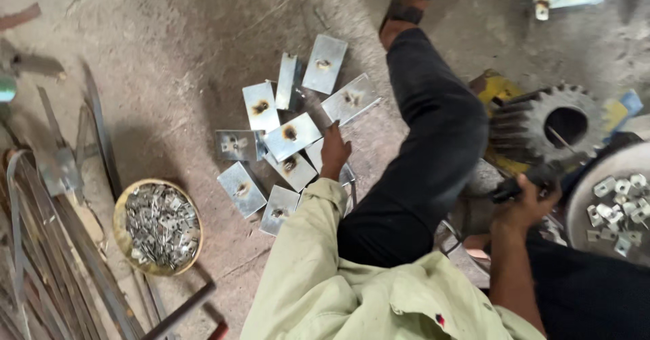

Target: The person sits on the floor and uses a handheld welding tool to attach small metal brackets to rectangular metal plates. They pick up a plate, position a bracket, weld it in place, and then place the finished piece into a pile on the floor. The process is repeated continuously with new plates and brackets.

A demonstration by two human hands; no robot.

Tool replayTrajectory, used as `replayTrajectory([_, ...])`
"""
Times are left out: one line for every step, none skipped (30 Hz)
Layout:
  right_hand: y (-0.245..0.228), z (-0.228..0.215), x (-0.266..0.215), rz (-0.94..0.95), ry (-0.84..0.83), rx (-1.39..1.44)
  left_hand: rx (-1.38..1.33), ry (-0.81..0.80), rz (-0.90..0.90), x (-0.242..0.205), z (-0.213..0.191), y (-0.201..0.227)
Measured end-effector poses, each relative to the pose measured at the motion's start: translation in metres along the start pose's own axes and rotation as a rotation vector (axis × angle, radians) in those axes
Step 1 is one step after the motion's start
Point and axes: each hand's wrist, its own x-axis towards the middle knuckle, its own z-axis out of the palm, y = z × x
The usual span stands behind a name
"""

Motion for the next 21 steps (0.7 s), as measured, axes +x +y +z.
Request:
replayTrajectory([-0.005, -0.004, -0.002, 0.022, 0.004, -0.027, 0.029, -0.024, -0.013, 0.007, 0.005, 0.006])
replayTrajectory([-0.007, -0.008, -0.003, 0.044, 0.008, -0.054, 0.058, -0.033, -0.033, 0.010, 0.005, 0.005])
replayTrajectory([-0.009, -0.013, -0.002, 0.002, -0.040, -0.017, 0.062, -0.011, -0.008, 0.018, 0.011, 0.011])
replayTrajectory([-0.010, -0.018, -0.002, -0.038, -0.089, 0.020, 0.093, 0.008, 0.001, 0.018, 0.017, 0.016])
replayTrajectory([-0.006, -0.015, -0.001, -0.076, -0.132, 0.076, 0.137, 0.034, 0.025, 0.027, 0.013, 0.017])
replayTrajectory([-0.005, -0.012, 0.003, -0.056, -0.133, 0.069, 0.181, 0.060, 0.048, 0.036, 0.009, 0.019])
replayTrajectory([-0.009, -0.015, -0.001, -0.027, -0.127, 0.047, 0.254, 0.027, 0.019, 0.038, 0.009, 0.020])
replayTrajectory([-0.014, -0.018, -0.005, 0.001, -0.122, 0.027, 0.327, -0.006, -0.009, 0.044, 0.008, 0.020])
replayTrajectory([-0.018, -0.018, -0.008, 0.021, -0.116, 0.030, 0.400, -0.033, -0.031, 0.053, 0.007, 0.019])
replayTrajectory([-0.024, -0.019, -0.010, 0.040, -0.109, 0.033, 0.411, -0.071, -0.063, 0.058, 0.009, 0.016])
replayTrajectory([-0.027, -0.017, -0.009, 0.053, -0.102, 0.041, 0.421, -0.105, -0.089, 0.068, 0.011, 0.013])
replayTrajectory([-0.030, -0.017, -0.008, 0.035, -0.110, 0.041, 0.431, -0.139, -0.114, 0.078, 0.015, 0.007])
replayTrajectory([-0.033, -0.019, -0.009, 0.013, -0.115, 0.040, 0.472, -0.109, -0.122, 0.083, 0.020, 0.000])
replayTrajectory([-0.036, -0.021, -0.008, -0.009, -0.119, 0.039, 0.512, -0.079, -0.130, 0.082, 0.023, -0.005])
replayTrajectory([-0.036, -0.023, -0.005, -0.002, -0.087, 0.039, 0.685, 0.033, -0.018, 0.087, 0.020, -0.008])
replayTrajectory([-0.037, -0.025, -0.003, 0.006, -0.055, 0.040, 0.851, 0.153, 0.097, 0.089, 0.021, -0.007])
replayTrajectory([-0.038, -0.029, -0.003, 0.016, -0.021, 0.040, 0.861, 0.055, 0.064, 0.086, 0.023, 0.001])
replayTrajectory([-0.040, -0.033, -0.002, 0.013, -0.009, 0.043, 0.872, -0.041, 0.031, 0.081, 0.015, 0.009])
replayTrajectory([-0.039, -0.035, 0.001, 0.012, 0.000, 0.051, 0.887, -0.131, -0.007, 0.078, 0.005, 0.020])
replayTrajectory([-0.039, -0.038, 0.003, 0.011, 0.008, 0.059, 0.844, -0.174, -0.034, 0.075, 0.000, 0.035])
replayTrajectory([-0.039, -0.041, 0.003, 0.015, 0.025, 0.066, 0.804, -0.218, -0.062, 0.073, -0.005, 0.047])
